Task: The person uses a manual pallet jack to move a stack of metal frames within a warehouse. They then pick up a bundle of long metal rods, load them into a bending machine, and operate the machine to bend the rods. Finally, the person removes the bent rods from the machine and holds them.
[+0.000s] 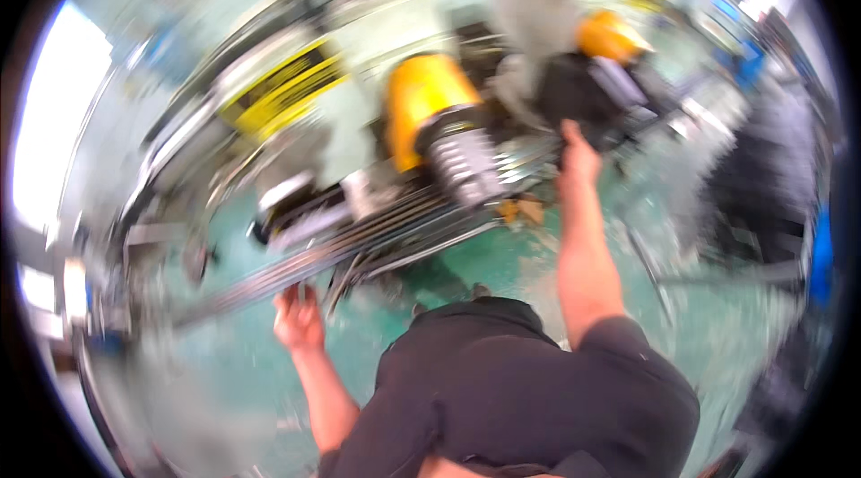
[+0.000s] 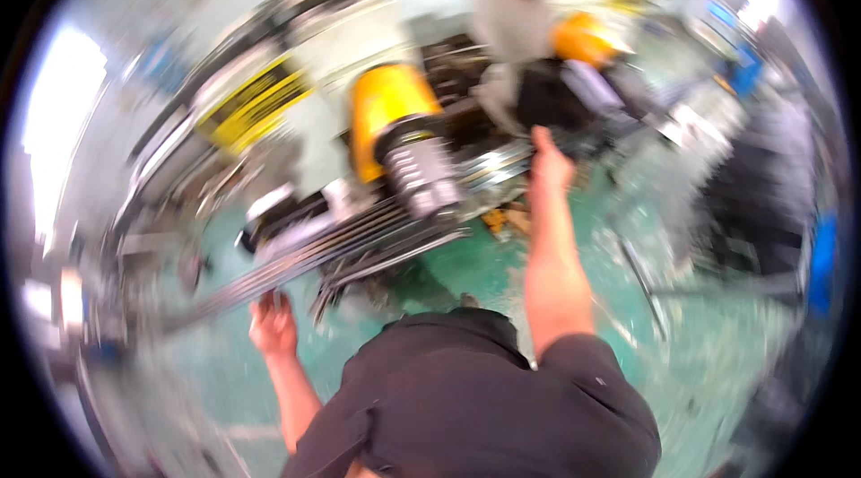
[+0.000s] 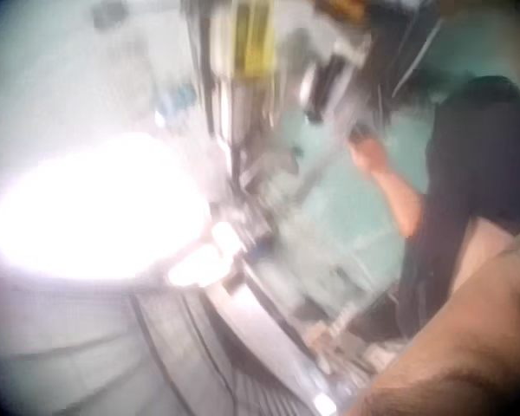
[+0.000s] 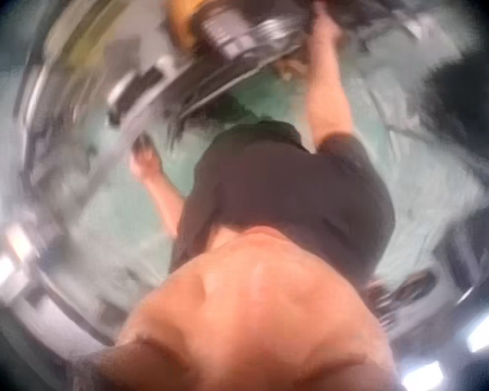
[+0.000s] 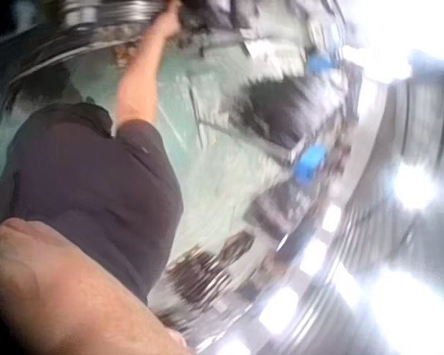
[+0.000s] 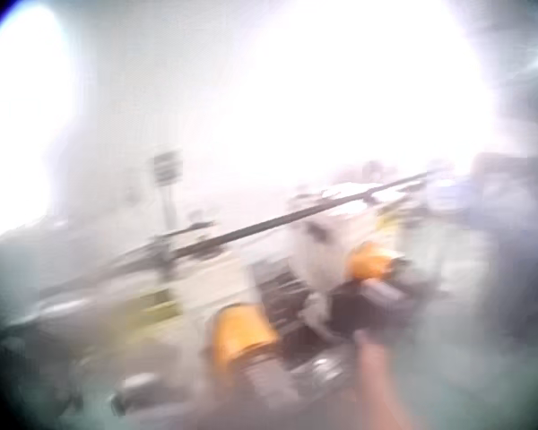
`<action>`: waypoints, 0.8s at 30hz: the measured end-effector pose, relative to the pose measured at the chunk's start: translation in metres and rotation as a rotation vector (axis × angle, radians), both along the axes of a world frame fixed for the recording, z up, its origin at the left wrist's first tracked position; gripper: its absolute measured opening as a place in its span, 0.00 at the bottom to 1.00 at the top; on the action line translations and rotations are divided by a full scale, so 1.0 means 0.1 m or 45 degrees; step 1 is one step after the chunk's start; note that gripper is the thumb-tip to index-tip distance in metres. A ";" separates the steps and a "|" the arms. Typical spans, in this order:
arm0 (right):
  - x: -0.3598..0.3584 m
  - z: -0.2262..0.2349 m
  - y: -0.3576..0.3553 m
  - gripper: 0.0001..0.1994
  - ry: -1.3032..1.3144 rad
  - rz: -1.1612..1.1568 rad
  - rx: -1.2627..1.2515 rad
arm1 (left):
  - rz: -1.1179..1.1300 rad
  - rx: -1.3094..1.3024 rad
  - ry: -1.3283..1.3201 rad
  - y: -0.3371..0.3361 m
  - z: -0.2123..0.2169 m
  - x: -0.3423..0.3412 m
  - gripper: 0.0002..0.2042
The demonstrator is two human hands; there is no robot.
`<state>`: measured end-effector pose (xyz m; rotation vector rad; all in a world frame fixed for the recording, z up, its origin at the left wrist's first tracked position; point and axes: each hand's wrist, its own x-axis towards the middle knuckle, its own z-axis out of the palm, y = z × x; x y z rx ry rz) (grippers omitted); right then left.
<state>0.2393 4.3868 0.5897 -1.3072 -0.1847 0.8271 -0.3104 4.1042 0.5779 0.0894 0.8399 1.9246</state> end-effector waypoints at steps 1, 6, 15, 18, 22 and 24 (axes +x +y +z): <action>0.29 -0.01 -0.05 0.22 0.074 0.024 0.040 | 0.039 -0.025 -0.008 -0.04 -0.06 0.17 0.20; 1.45 -0.29 0.10 0.08 0.393 0.278 0.194 | 0.072 -0.134 -0.154 0.17 -0.23 0.89 0.19; 2.46 -0.11 0.17 0.27 0.183 0.005 0.050 | 0.316 -0.140 -0.161 -0.10 -0.31 0.60 0.17; 2.64 -0.26 -0.06 0.44 0.346 -0.077 0.089 | 0.410 -0.170 -0.133 -0.32 -0.55 -0.23 0.16; 2.60 -0.78 -0.88 0.33 0.172 0.012 0.025 | 0.472 -0.262 -0.106 -0.39 -0.62 -1.36 0.16; 2.35 -0.96 -1.24 0.31 0.201 0.050 -0.032 | 0.495 -0.307 -0.082 -0.41 -0.68 -1.97 0.17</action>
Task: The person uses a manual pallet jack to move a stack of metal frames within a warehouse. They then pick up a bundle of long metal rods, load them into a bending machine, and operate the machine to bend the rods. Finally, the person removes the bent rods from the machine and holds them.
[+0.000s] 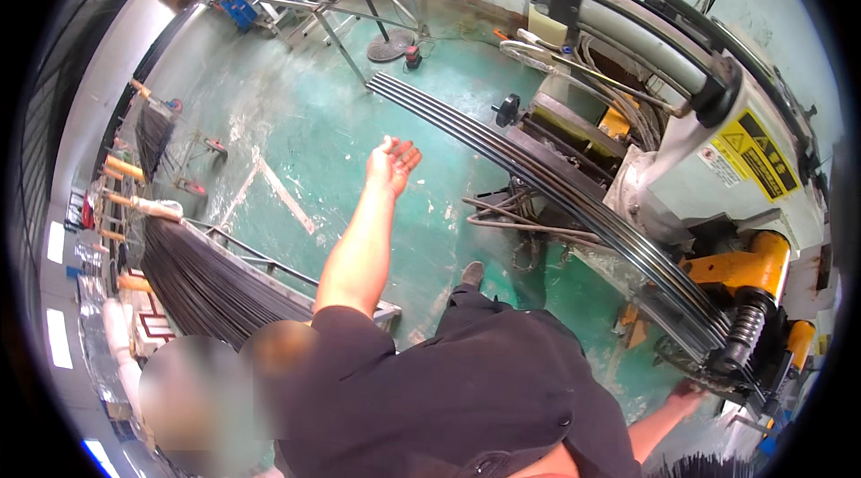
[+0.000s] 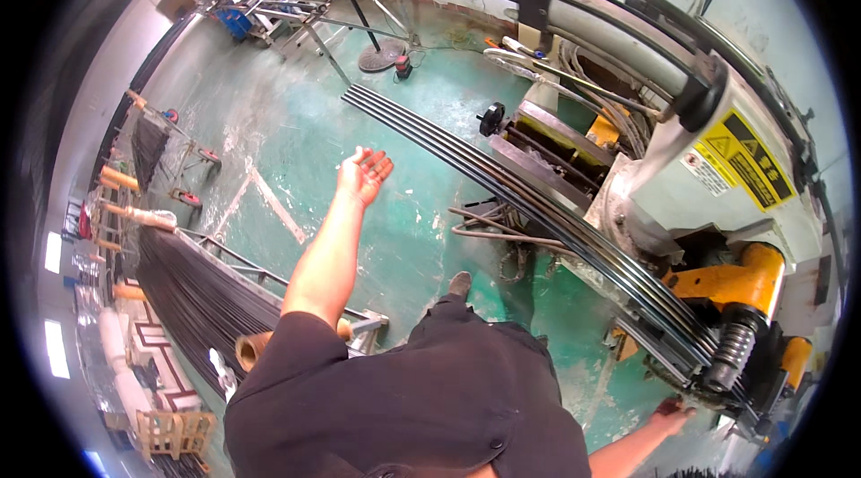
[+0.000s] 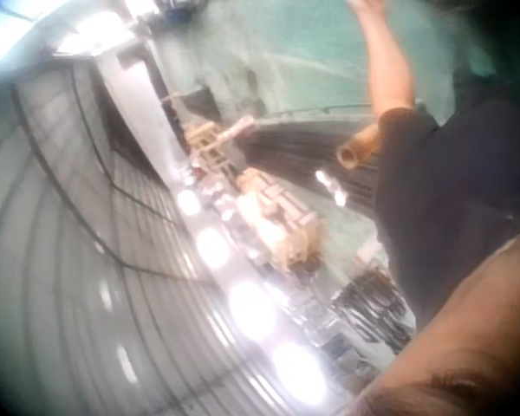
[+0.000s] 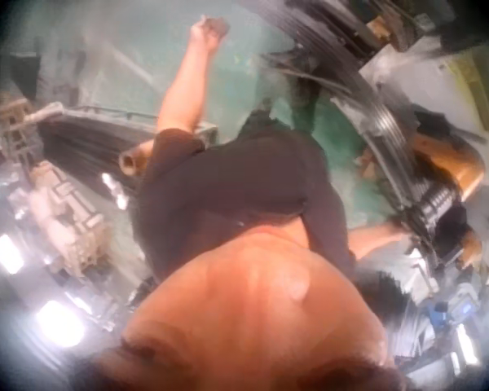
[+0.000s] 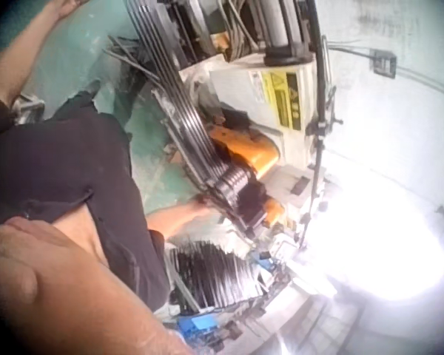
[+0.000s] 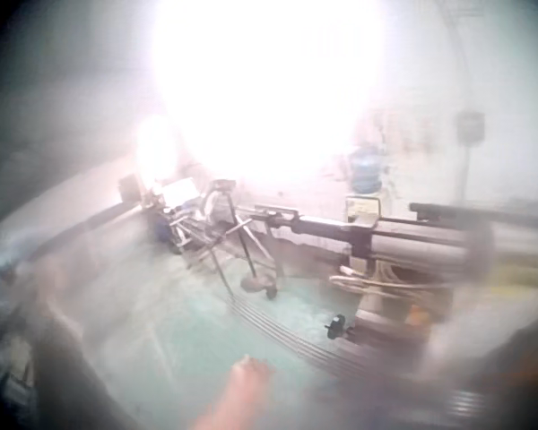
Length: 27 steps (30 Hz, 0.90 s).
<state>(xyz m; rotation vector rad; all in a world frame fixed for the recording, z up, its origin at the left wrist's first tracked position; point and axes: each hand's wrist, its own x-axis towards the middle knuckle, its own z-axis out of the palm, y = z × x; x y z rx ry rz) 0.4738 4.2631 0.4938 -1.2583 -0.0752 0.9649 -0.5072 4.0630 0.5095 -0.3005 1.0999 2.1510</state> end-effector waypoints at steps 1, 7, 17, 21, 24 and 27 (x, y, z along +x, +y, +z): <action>-0.47 0.00 -0.26 0.29 0.001 -0.066 -0.177 | -0.027 -0.024 0.060 -0.03 -0.01 -0.29 0.17; -1.42 -0.67 -1.77 0.26 -0.132 0.294 -0.905 | -0.185 -0.318 0.283 0.10 0.23 -1.74 0.14; -1.84 -1.04 -2.64 0.14 -0.882 0.849 -1.288 | -0.617 -0.603 0.579 0.78 0.45 -2.19 0.15; -2.20 -0.57 -2.42 0.13 -0.782 0.804 -1.090 | -0.767 -0.635 0.686 0.81 0.37 -2.17 0.18; -2.17 -0.56 -2.37 0.13 -0.871 0.874 -1.062 | -0.954 -0.515 0.708 0.90 0.52 -1.95 0.20; -2.30 -0.51 -2.41 0.13 -0.888 0.852 -1.098 | -1.004 -0.534 0.699 0.85 0.63 -1.90 0.21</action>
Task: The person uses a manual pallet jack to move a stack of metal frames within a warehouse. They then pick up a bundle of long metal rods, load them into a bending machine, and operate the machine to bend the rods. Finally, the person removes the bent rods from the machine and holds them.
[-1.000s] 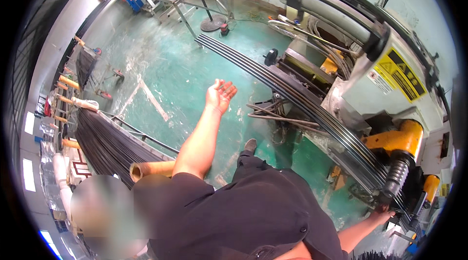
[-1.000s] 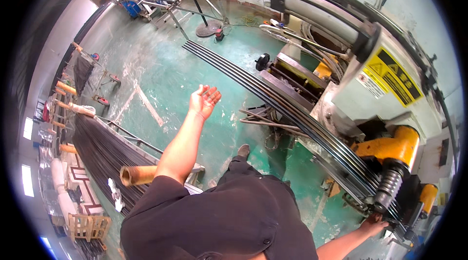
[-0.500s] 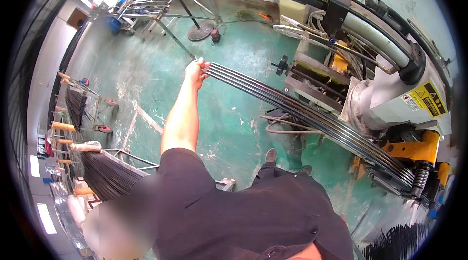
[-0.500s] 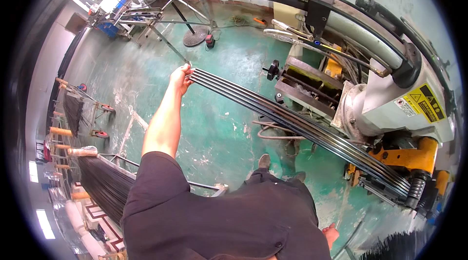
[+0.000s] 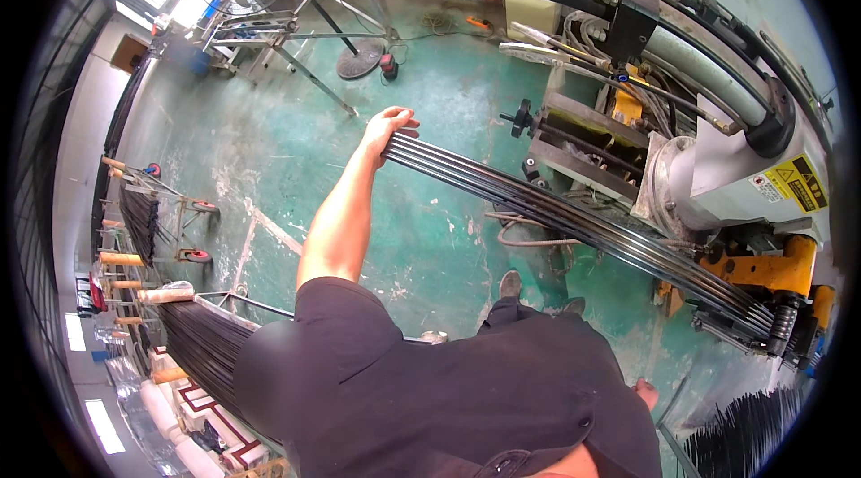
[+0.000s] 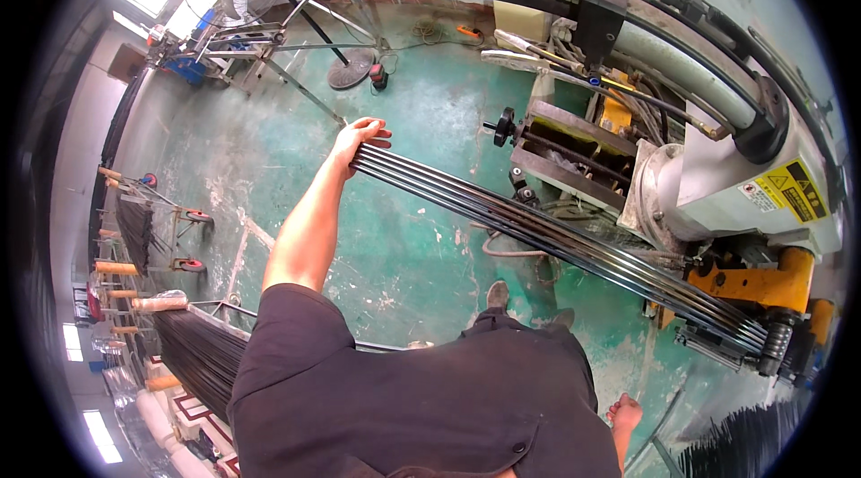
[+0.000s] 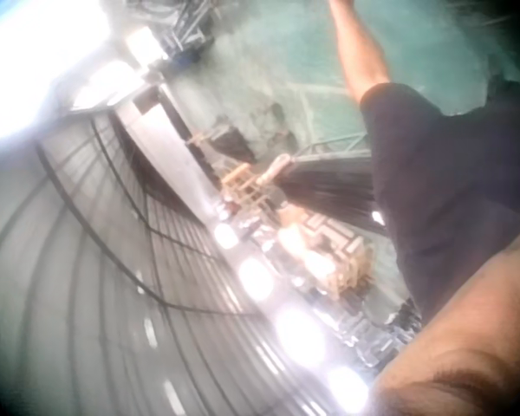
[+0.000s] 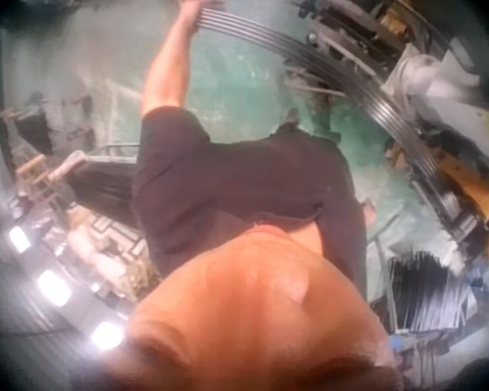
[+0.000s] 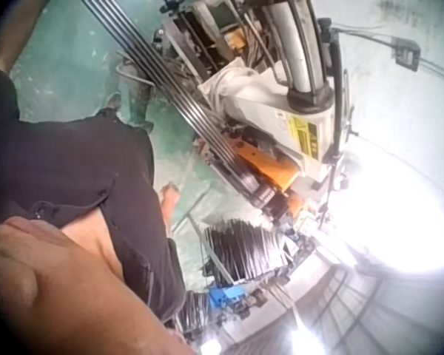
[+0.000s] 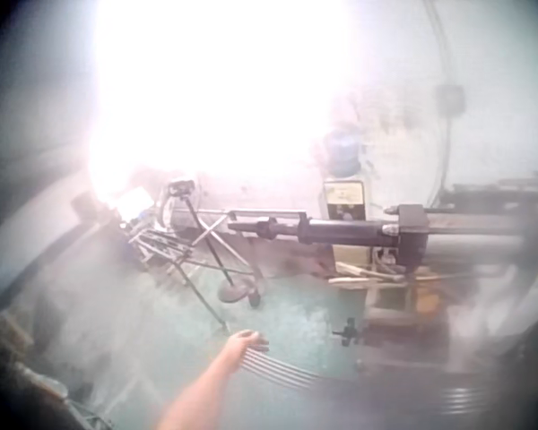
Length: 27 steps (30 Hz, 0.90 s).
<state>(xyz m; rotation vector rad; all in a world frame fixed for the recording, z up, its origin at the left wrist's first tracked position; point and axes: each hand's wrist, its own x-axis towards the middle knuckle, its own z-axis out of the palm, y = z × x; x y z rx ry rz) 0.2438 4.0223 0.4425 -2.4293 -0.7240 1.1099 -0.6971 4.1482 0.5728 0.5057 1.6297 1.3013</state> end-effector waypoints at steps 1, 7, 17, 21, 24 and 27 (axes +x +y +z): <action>-0.04 0.00 -0.02 0.13 0.015 0.002 -0.005 | -0.051 -0.071 0.035 -0.04 0.01 -0.05 0.23; -0.13 0.04 -0.24 0.15 0.021 -0.041 -0.005 | -0.221 0.000 -0.406 0.24 0.00 0.22 0.30; -1.21 -0.26 0.44 0.13 -0.059 0.115 -0.151 | -0.211 -0.037 -0.378 0.41 0.03 -0.58 0.30; -1.35 -0.12 0.53 0.17 -0.044 0.102 -0.148 | -0.306 0.005 -0.298 0.49 -0.01 -0.73 0.34; -1.33 -0.14 0.45 0.17 -0.039 0.078 -0.159 | -0.108 0.018 -0.236 0.50 -0.06 -0.85 0.34; -1.28 -0.14 0.37 0.18 -0.063 0.063 -0.179 | 0.211 0.223 -0.353 0.31 -0.58 -1.42 0.30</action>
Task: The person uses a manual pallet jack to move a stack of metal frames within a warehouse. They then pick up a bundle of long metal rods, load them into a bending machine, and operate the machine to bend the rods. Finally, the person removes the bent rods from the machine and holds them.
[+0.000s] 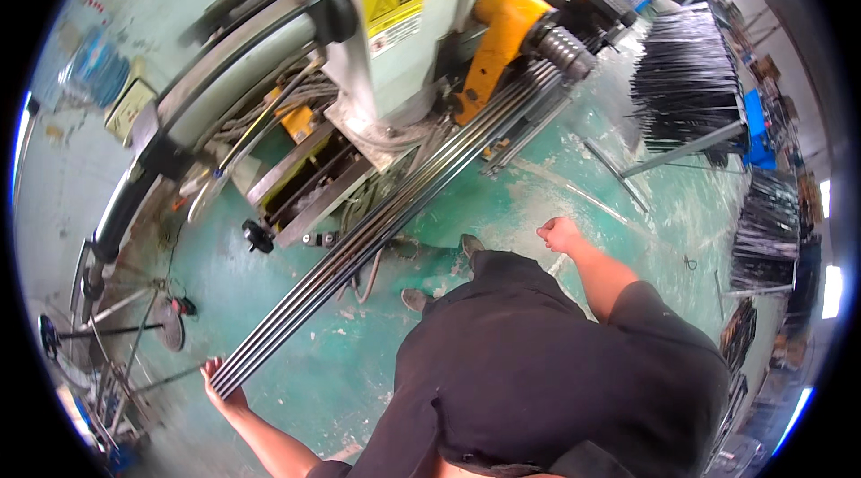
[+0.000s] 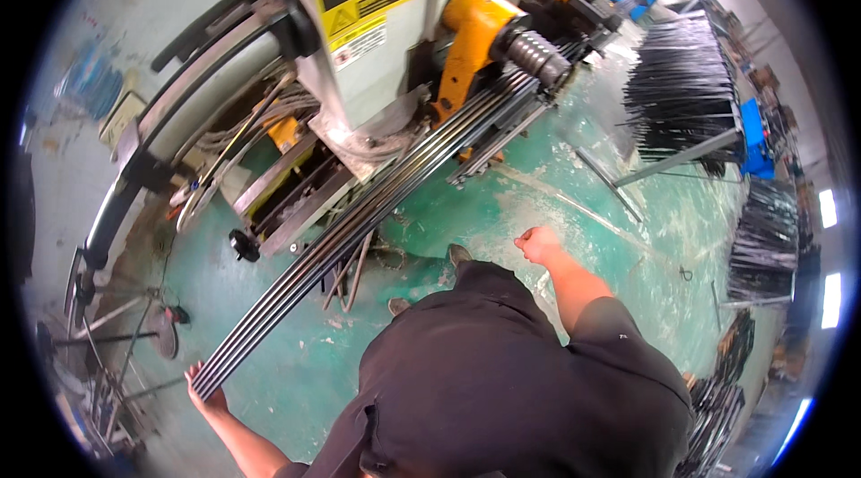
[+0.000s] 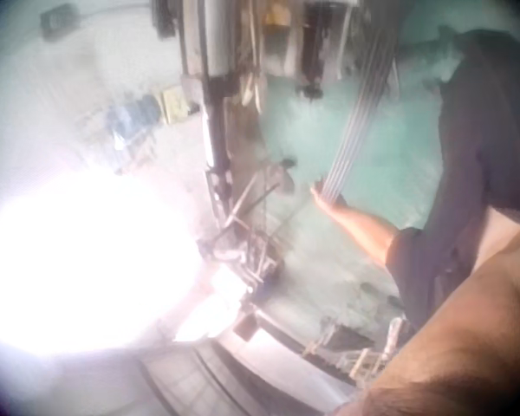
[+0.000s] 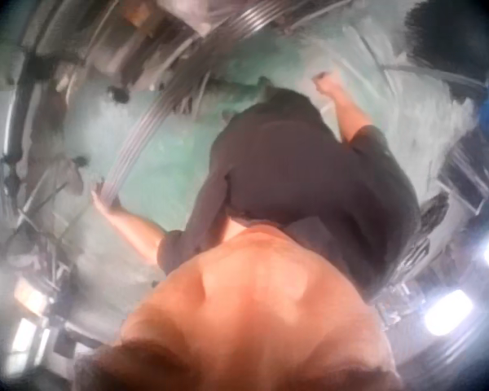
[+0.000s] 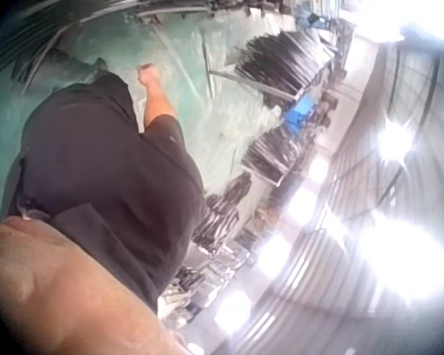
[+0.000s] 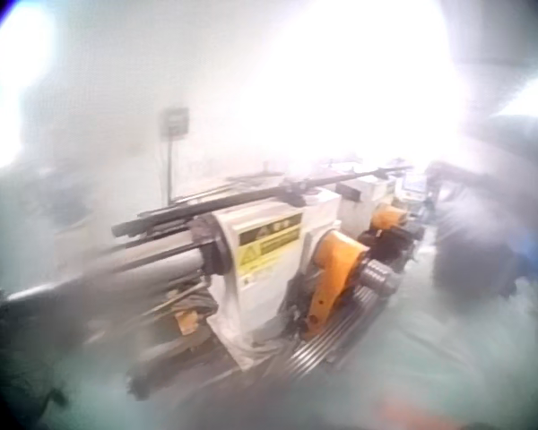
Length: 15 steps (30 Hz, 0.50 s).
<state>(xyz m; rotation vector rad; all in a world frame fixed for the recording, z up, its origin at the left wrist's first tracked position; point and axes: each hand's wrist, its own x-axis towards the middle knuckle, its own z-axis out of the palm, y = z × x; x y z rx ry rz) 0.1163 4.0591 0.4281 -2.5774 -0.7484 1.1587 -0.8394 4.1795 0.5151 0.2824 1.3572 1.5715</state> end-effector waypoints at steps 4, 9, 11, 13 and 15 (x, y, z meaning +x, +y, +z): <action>0.11 -0.16 -0.29 0.18 0.035 -0.090 0.001 | 0.078 -0.009 -0.144 -0.62 -0.63 0.12 0.13; 0.26 -0.27 -0.50 0.19 0.077 -0.125 -0.089 | -0.035 -0.620 -0.192 -1.01 -1.37 1.78 0.13; 0.52 -0.37 -0.52 0.19 0.096 -0.113 -0.082 | 0.006 -0.793 -0.339 -1.07 -1.64 2.51 0.13; 0.71 -0.51 -0.58 0.20 0.120 -0.126 -0.055 | -0.043 -0.891 -0.365 -0.92 -1.60 3.25 0.13; 0.94 -0.62 -0.64 0.19 0.155 -0.142 -0.025 | -0.162 -0.813 -0.337 -0.86 -1.58 3.70 0.11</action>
